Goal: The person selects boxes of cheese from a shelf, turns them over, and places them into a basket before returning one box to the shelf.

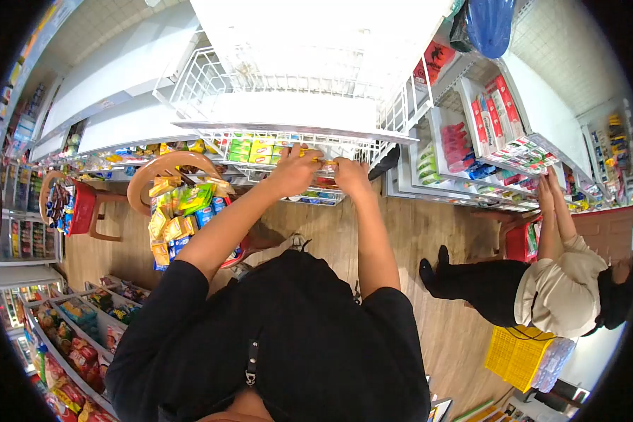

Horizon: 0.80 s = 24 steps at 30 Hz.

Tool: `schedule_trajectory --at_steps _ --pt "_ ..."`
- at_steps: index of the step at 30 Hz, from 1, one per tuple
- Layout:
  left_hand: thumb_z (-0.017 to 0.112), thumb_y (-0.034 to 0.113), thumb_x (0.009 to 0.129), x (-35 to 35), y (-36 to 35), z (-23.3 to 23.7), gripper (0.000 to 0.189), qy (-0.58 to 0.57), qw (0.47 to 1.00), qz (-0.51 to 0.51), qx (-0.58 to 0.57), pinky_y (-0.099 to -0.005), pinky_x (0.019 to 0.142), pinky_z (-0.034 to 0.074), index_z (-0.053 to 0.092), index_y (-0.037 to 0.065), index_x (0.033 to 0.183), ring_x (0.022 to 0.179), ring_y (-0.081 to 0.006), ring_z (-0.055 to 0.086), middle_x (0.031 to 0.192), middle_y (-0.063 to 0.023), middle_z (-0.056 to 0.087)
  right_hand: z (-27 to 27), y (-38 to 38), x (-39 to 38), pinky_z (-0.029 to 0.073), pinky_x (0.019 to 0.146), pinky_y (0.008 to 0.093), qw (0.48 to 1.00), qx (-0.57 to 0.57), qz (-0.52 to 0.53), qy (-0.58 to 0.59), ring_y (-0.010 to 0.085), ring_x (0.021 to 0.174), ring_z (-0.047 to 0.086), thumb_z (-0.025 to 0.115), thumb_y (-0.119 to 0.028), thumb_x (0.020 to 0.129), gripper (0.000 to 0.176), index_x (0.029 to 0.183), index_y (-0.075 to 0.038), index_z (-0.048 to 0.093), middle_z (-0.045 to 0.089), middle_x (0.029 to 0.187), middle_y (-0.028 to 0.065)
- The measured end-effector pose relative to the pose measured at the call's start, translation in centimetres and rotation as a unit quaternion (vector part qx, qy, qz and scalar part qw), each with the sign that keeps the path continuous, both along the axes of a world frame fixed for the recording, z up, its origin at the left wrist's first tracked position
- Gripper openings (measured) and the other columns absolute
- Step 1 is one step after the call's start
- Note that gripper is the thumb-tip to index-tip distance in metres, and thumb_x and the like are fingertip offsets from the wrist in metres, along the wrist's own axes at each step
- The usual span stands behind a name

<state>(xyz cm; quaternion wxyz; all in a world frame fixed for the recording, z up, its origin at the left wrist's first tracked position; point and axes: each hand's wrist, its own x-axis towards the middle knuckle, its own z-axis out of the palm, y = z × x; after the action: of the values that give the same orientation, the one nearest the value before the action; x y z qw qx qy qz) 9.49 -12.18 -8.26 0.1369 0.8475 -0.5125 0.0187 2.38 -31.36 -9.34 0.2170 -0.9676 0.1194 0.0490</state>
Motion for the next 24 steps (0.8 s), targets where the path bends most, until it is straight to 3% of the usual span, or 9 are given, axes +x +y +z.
schedule_trajectory --at_steps 4,6,10,12,16,18,20,23,24 --pt "0.06 0.009 0.082 -0.3 0.3 -0.1 0.04 0.009 1.0 0.004 0.006 -0.056 0.096 0.037 0.067 0.016 0.121 0.125 -0.0378 0.042 0.136 -0.0022 0.053 -0.4 -0.3 -0.2 0.04 0.095 0.0531 1.0 0.027 0.01 0.0 0.0386 0.101 0.065 0.053 -0.028 0.096 0.032 0.119 -0.009 0.066 0.071 0.099 0.0192" --pt "0.061 0.009 0.082 -1.0 1.3 0.3 0.039 0.003 0.995 0.0 -0.104 -0.0565 0.097 0.036 0.068 0.016 0.12 0.127 -0.0358 0.039 0.132 -0.0015 0.054 -0.2 0.0 -0.6 0.04 0.098 0.0527 0.998 0.034 -0.003 -0.045 0.0403 0.103 0.065 0.056 -0.021 0.095 0.034 0.124 -0.005 0.062 0.07 0.102 0.0215" --pt "0.062 0.005 0.081 -3.5 7.2 1.1 0.038 0.035 0.966 -0.02 -0.254 -0.0495 0.104 0.038 0.067 0.015 0.117 0.126 -0.0358 0.043 0.128 -0.0042 0.057 1.5 3.1 -1.8 0.044 0.1 0.0458 0.964 0.041 -0.023 -0.263 0.0395 0.113 0.061 0.058 -0.002 0.09 0.037 0.127 0.0 0.059 0.065 0.119 0.0242" --pt "0.061 0.0 0.077 -6.0 12.3 0.0 0.042 0.086 0.956 0.024 -0.279 -0.0477 0.105 0.038 0.067 0.014 0.116 0.124 -0.0346 0.045 0.127 -0.0045 0.058 2.5 6.8 -3.4 0.044 0.101 0.0437 0.924 0.053 -0.01 -0.38 0.0377 0.114 0.059 0.055 0.005 0.089 0.035 0.124 0.002 0.06 0.064 0.12 0.0216" --pt "0.057 -0.007 0.075 -11.8 22.7 -2.4 0.04 0.148 0.913 0.17 -0.339 -0.0437 0.102 0.043 0.069 0.01 0.109 0.114 -0.0318 0.054 0.116 -0.0077 0.063 1.1 14.2 -5.8 0.044 0.1 0.0404 0.923 0.157 0.109 -0.335 0.0311 0.113 0.059 0.054 0.005 0.09 0.033 0.122 0.001 0.06 0.064 0.119 0.0177" --pt "0.057 -0.007 0.079 -14.5 27.4 -4.2 0.034 0.153 0.849 0.313 -0.396 -0.0414 0.096 0.047 0.07 0.009 0.106 0.103 -0.0312 0.059 0.107 -0.0101 0.065 -0.6 18.2 -5.8 0.045 0.099 0.0385 0.922 0.193 0.164 -0.292 0.0278 0.112 0.06 0.055 0.004 0.091 0.031 0.122 0.002 0.06 0.065 0.118 0.0159" --pt "0.057 -0.006 0.085 -16.6 31.7 -6.5 0.027 0.137 0.749 0.477 -0.439 -0.0387 0.09 0.05 0.069 0.006 0.106 0.097 -0.0288 0.063 0.103 -0.0115 0.067 -2.9 22.4 -5.4 0.048 0.091 0.0347 0.904 0.372 0.138 -0.161 0.0246 0.1 0.063 0.058 -0.001 0.093 0.025 0.117 0.0 0.063 0.066 0.112 0.0118" --pt "0.058 0.002 0.094 -19.0 38.1 -10.5 0.02 0.218 0.483 0.684 -0.501 -0.0347 0.089 0.05 0.068 0.006 0.111 0.1 -0.022 0.064 0.108 -0.0102 0.068 -4.5 28.3 -3.6 0.047 0.091 0.0286 0.873 0.465 0.147 -0.014 0.0143 0.103 0.061 0.059 -0.005 0.096 0.027 0.122 -0.001 0.06 0.065 0.111 0.006" --pt "0.057 0.003 0.094 -19.5 40.2 -12.4 0.021 0.197 0.444 0.715 -0.503 -0.0342 0.09 0.05 0.067 0.005 0.113 0.1 -0.021 0.064 0.11 -0.01 0.068 -4.7 30.3 -2.9 0.047 0.091 0.0286 0.873 0.462 0.157 -0.008 0.0143 0.103 0.061 0.059 -0.005 0.096 0.027 0.122 -0.001 0.06 0.065 0.111 0.006"
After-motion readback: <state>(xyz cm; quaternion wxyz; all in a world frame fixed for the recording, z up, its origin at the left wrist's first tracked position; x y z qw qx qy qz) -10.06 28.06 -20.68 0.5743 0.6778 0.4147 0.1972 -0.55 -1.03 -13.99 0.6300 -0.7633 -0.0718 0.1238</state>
